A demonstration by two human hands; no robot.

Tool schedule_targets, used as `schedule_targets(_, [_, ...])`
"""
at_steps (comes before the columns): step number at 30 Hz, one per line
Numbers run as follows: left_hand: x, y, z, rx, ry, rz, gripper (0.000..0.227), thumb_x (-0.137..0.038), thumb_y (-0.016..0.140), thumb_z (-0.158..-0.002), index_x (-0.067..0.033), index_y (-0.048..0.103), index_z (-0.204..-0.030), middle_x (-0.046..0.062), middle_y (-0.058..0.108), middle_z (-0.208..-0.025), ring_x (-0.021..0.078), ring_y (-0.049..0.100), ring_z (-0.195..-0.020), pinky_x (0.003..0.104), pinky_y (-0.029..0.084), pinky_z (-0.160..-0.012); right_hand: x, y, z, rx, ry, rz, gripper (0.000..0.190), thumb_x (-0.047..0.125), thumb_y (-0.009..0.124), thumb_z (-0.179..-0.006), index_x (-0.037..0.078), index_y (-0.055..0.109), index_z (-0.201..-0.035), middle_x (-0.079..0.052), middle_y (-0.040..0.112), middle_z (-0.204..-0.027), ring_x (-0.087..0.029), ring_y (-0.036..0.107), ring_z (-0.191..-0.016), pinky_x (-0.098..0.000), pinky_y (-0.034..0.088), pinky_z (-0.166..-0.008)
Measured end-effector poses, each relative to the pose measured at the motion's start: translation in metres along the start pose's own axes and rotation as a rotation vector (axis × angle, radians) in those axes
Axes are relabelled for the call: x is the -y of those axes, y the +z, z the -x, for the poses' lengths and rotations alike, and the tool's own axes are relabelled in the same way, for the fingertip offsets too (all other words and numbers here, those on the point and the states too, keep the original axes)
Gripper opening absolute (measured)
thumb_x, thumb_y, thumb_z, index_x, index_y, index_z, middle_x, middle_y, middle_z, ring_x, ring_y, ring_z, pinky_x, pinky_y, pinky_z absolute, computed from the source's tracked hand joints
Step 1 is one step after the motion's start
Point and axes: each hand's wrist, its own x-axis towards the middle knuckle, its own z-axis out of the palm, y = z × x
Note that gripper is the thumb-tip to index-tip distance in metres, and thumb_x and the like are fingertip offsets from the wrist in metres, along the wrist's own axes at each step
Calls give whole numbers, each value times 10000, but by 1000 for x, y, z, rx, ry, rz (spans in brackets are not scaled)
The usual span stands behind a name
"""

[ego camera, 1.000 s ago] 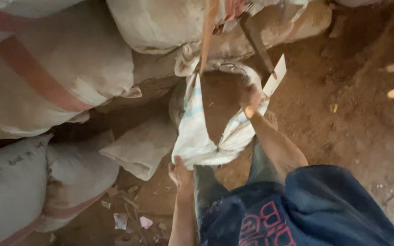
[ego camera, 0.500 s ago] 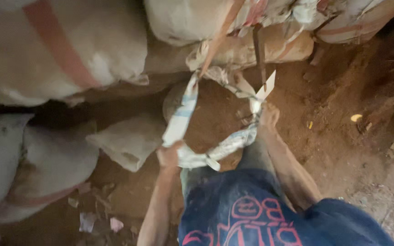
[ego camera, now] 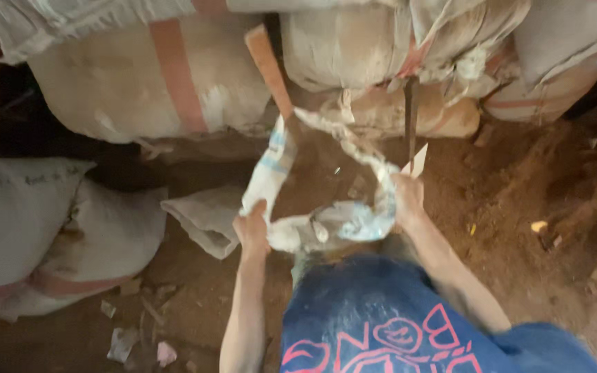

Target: The person scoops sawdust from a pile on the floor using a shovel and pours it into a sack. The person repeats this process multiple times.

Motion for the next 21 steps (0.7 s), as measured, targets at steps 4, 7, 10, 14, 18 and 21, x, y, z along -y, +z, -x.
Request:
schedule_targets(4, [-6,-11,21,51,-113,114,333,-115,716,-875,102,700,-1126,147,741,-1044,232,688,-891,385,535,-730,29,-16,28,-85,-389,-66,122,91,642,-914,1,668,-835,-55,632,-791,-181,612,-669,-368,505,-559])
schedule_targets(7, [-77,-18,33,201,19,259,282,-55,704,-878,99,715,-1114,141,732,-1023,221,677,-849,373,545,-700,112,-6,66,-109,-461,-133,108,83,620,-878,29,694,-822,-66,694,-811,-201,683,-699,-366,577,-612])
schedule_targets(10, [-127,-44,69,287,118,201,242,-51,679,-893,60,718,-1105,95,745,-1009,173,692,-841,334,560,-700,162,-2,127,-125,-524,80,181,143,648,-945,-6,728,-878,-101,678,-839,-222,620,-676,-369,460,-565])
schedule_targets(14, [-161,-34,67,331,156,261,249,-96,691,-892,25,708,-1109,96,735,-970,171,678,-786,338,534,-655,200,23,129,-54,-607,50,170,103,630,-873,3,754,-934,-93,744,-876,-174,711,-714,-313,571,-605])
schedule_targets(18, [-111,-6,36,167,146,59,314,-101,746,-844,66,739,-1110,109,726,-976,180,636,-776,346,512,-665,141,33,75,-178,-373,560,217,179,626,-917,-19,685,-850,-95,610,-720,-185,551,-561,-399,410,-458])
schedule_targets(21, [-49,3,31,156,40,-147,366,-101,780,-836,89,708,-1140,109,758,-1033,191,733,-923,289,528,-831,72,14,44,-94,-181,271,150,156,686,-840,17,706,-786,-47,624,-709,-147,567,-575,-361,455,-504])
